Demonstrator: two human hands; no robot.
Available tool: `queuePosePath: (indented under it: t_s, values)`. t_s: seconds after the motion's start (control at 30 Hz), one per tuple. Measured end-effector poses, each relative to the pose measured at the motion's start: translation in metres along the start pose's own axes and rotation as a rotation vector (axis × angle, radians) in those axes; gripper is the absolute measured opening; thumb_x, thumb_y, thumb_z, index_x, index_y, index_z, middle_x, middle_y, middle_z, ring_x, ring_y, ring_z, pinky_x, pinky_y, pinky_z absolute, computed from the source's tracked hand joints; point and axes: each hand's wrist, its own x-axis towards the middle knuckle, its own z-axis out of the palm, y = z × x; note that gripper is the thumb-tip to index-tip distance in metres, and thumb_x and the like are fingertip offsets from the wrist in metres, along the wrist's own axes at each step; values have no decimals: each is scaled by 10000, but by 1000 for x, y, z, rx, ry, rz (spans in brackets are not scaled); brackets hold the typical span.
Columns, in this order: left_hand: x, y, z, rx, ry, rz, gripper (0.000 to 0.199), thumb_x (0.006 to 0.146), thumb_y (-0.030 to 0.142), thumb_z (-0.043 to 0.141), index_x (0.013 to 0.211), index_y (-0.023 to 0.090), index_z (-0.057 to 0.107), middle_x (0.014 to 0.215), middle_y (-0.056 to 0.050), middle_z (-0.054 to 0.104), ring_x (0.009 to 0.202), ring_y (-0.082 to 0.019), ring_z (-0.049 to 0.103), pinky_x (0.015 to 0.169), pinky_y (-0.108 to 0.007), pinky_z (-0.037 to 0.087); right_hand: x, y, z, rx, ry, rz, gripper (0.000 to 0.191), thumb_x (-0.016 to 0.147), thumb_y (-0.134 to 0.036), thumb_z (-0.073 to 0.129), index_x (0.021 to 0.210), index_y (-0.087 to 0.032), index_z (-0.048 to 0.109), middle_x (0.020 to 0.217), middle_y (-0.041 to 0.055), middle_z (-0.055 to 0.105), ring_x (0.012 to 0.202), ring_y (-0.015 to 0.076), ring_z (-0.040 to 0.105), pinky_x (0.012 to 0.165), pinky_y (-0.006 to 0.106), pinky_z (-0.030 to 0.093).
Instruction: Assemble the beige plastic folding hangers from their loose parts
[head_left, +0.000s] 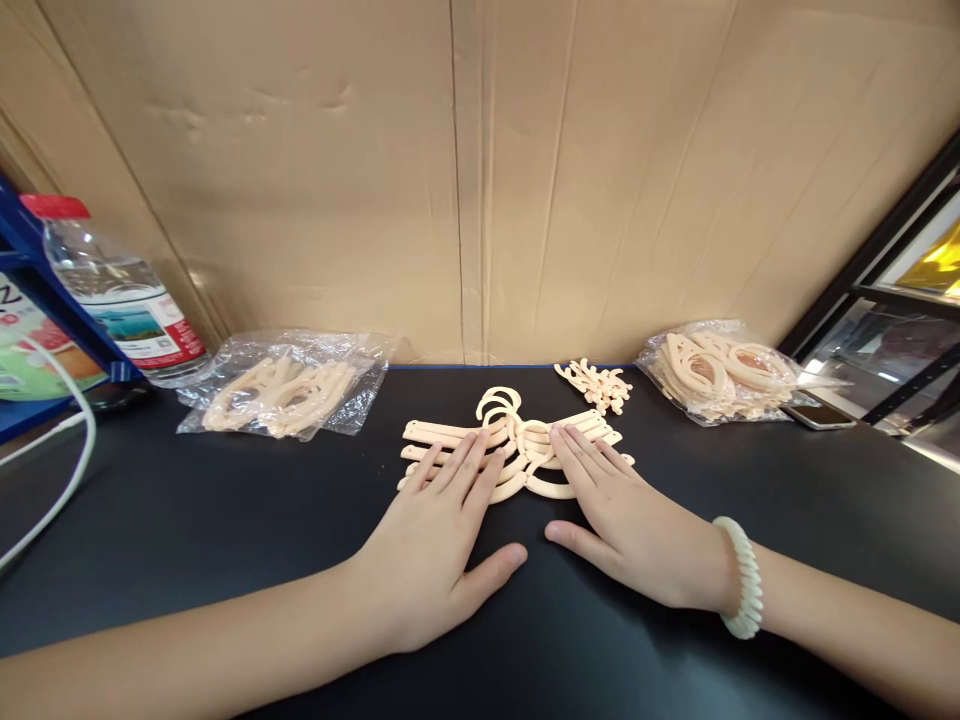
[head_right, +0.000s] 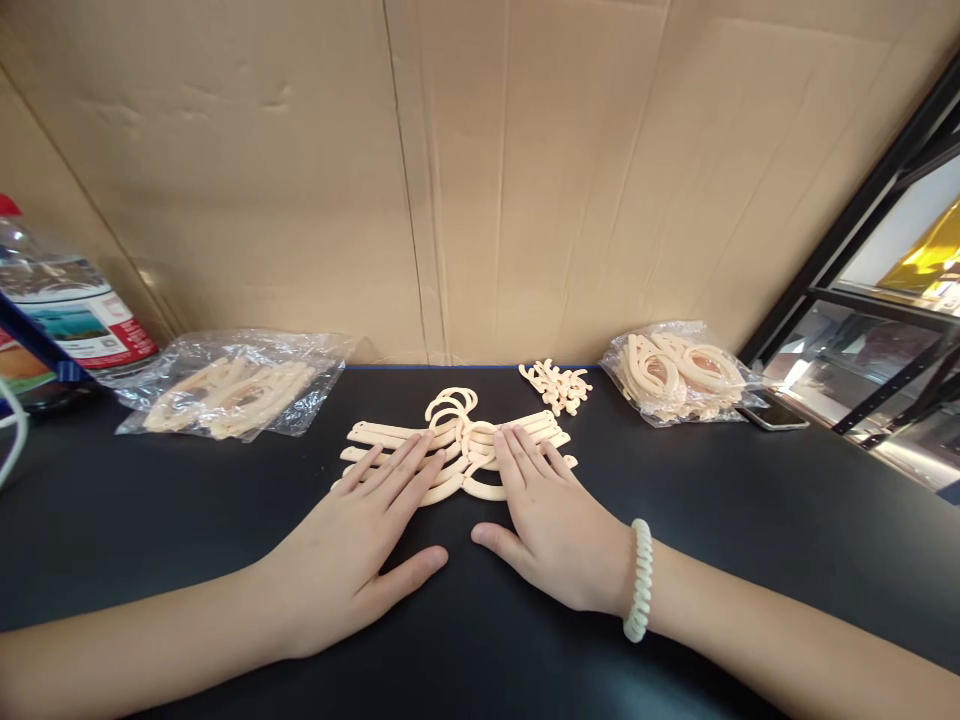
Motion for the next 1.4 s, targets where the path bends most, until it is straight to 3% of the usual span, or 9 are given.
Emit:
queuePosePath:
  t_s: [0.17, 0.37, 0.53, 0.9, 1.07, 1.17, 1.23, 1.3, 1.4]
  values:
    - [9, -13, 0, 15, -8, -96, 774, 933, 633, 296, 1499, 105, 279, 1571, -153, 209, 1459, -330, 159, 1152, -569, 199, 7, 3, 7, 107, 70, -44, 871, 945, -570, 360, 1522, -15, 18, 1581, 203, 36, 1462, 295, -8, 1181, 525, 164]
    - [24, -31, 4, 22, 44, -115, 752, 946, 597, 309, 1485, 74, 296, 1546, -194, 255, 1447, -339, 202, 1133, -595, 203, 30, 23, 8, 123, 141, -162, 878, 933, -573, 409, 1512, 3, 85, 1567, 256, 101, 1464, 320, 63, 1174, 542, 191]
    - [36, -40, 5, 8, 46, -118, 734, 950, 574, 317, 1501, 93, 256, 1561, -170, 234, 1453, -321, 192, 1147, -563, 201, 45, 38, 7, 109, 195, -214, 834, 938, -578, 401, 1506, -22, 150, 1564, 245, 159, 1461, 315, 120, 1177, 538, 191]
    - [45, -58, 2, -44, 89, -3, 682, 948, 510, 394, 1478, 92, 296, 1552, -167, 292, 1440, -329, 240, 1137, -553, 242, 53, 45, 6, 85, 198, -192, 836, 936, -593, 387, 1504, -20, 166, 1563, 245, 164, 1459, 322, 127, 1177, 534, 193]
    - [43, -56, 1, -30, 240, 68, 547, 936, 339, 459, 1435, 143, 351, 1512, -127, 396, 1412, -287, 312, 1146, -554, 218, 52, 45, 8, 58, 268, -162, 778, 952, -559, 377, 1509, -51, 182, 1564, 226, 188, 1462, 327, 114, 1164, 573, 187]
    - [38, -49, -2, 6, 369, 162, 411, 909, 207, 470, 1319, 184, 477, 1383, -99, 541, 1318, -255, 436, 1143, -558, 202, 47, 42, 6, -12, 385, -209, 618, 968, -421, 419, 1480, -100, 289, 1540, 201, 289, 1455, 326, 162, 1152, 585, 201]
    - [34, -41, -3, -7, 418, 226, 280, 894, 167, 476, 1151, 195, 583, 1208, -80, 636, 1181, -237, 534, 1079, -497, 323, 41, 37, 4, -38, 464, -342, 471, 956, -303, 451, 1401, -152, 422, 1470, 171, 412, 1418, 306, 263, 1130, 557, 267]
    - [29, -32, -3, -35, 427, 286, 173, 884, 148, 482, 973, 192, 624, 987, -56, 667, 964, -206, 595, 903, -388, 450, 35, 29, 2, -44, 484, -484, 347, 942, -227, 455, 1275, -171, 535, 1304, 148, 551, 1285, 278, 427, 1058, 500, 373]
    - [22, -20, -3, -30, 399, 384, 168, 885, 128, 465, 849, 182, 620, 737, -20, 594, 674, -161, 540, 645, -297, 436, 26, 14, 2, -36, 397, -601, 244, 945, -202, 441, 1123, -152, 600, 1035, 111, 618, 963, 221, 545, 866, 396, 478]
